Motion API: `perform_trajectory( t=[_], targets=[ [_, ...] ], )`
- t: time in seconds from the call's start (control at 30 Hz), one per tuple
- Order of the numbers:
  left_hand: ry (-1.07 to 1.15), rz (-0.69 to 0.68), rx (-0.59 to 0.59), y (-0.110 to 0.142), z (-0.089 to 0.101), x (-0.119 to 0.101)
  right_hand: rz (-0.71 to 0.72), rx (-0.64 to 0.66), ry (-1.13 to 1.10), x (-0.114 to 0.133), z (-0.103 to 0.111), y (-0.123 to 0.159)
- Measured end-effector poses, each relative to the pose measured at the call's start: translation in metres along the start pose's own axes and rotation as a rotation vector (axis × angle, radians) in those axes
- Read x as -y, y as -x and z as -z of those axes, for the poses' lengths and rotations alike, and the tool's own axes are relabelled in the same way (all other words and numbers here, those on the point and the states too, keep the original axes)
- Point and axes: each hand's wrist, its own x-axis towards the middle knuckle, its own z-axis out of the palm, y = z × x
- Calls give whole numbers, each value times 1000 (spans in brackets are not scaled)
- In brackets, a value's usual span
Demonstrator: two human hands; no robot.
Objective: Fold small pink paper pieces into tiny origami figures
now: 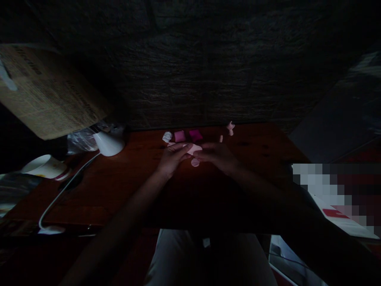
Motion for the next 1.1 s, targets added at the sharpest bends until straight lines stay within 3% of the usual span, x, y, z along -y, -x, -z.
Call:
perform_trajectory(
  t=[0.1, 0.4, 0.9, 1.1],
  targets=[
    [8, 32, 21, 0, 1, -1, -65, -5, -40, -1, 1, -1],
    [51, 50, 6, -1, -1, -2, -59, -15, -14, -2, 4, -5],
    [-145, -147, -141, -2, 2, -2, -45, -60, -2, -2, 6, -8],
    [-116, -84, -72, -2, 3, -1, -85, -83, -39, -2, 9, -9]
  ],
)
